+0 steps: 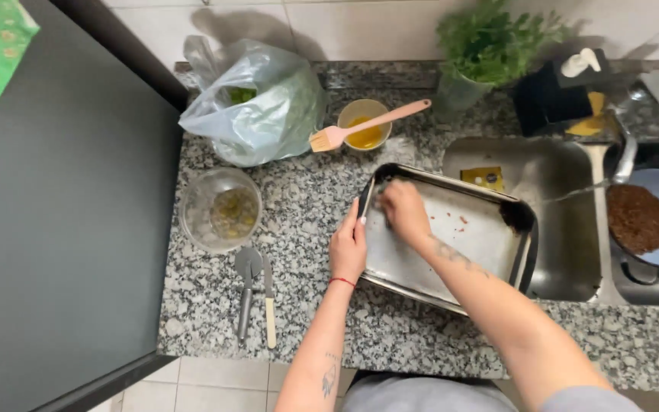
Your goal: The person washes a rectangular metal baking tray in a kitchen sink using a sponge and running water. They scrub the interior surface thoroughly, rinse the tray, and then dry it with a cloth before placing it on the countertop.
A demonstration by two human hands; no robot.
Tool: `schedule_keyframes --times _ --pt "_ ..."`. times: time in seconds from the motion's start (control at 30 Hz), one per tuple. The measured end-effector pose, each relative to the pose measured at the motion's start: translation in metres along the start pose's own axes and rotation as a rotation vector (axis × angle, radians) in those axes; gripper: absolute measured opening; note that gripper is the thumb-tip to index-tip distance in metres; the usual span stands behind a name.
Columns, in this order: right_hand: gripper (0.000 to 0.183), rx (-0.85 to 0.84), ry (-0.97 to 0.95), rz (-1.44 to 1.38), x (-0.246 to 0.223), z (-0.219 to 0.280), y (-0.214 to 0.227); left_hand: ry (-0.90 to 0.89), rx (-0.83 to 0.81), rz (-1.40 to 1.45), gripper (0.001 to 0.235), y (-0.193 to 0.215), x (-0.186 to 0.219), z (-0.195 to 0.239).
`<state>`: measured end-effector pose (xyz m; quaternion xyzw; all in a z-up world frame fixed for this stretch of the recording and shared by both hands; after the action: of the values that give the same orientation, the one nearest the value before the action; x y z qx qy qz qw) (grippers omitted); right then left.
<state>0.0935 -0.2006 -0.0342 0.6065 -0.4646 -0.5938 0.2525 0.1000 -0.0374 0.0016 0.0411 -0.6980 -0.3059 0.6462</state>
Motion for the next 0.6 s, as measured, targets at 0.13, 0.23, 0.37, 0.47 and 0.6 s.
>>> schedule_keyframes --times 0.13,0.23,0.37,0.47,0.6 --pt "0.006 0.007 -0.089 -0.05 -0.025 0.037 -0.002 0.036 -0.001 0.009 0.041 0.0 0.003 0.002" --pt "0.008 -0.21 0.034 -0.02 -0.033 0.05 -0.015 0.016 0.001 -0.015 0.043 0.001 0.004 0.0" --pt "0.009 -0.011 -0.015 -0.022 -0.011 0.009 0.003 0.014 -0.01 0.007 0.041 0.001 0.01 0.001" --pt "0.005 -0.037 -0.049 -0.106 -0.05 0.046 0.008 0.025 -0.007 0.002 0.041 -0.001 0.001 0.005" --pt "0.005 -0.237 0.038 -0.137 -0.045 0.064 -0.002 -0.012 -0.007 -0.008 0.04 -0.009 -0.008 -0.004"
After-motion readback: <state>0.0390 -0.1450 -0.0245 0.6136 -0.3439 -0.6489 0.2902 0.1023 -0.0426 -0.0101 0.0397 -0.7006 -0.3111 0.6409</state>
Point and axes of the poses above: each hand's wrist, its own z-axis away from the middle knuckle, its own y-axis out of the back of the hand, x = y × z, the point moved 5 cm from there along -z, towards the middle knuckle, and after that the axes turned 1 degree about -x, right-handed, at the moved point
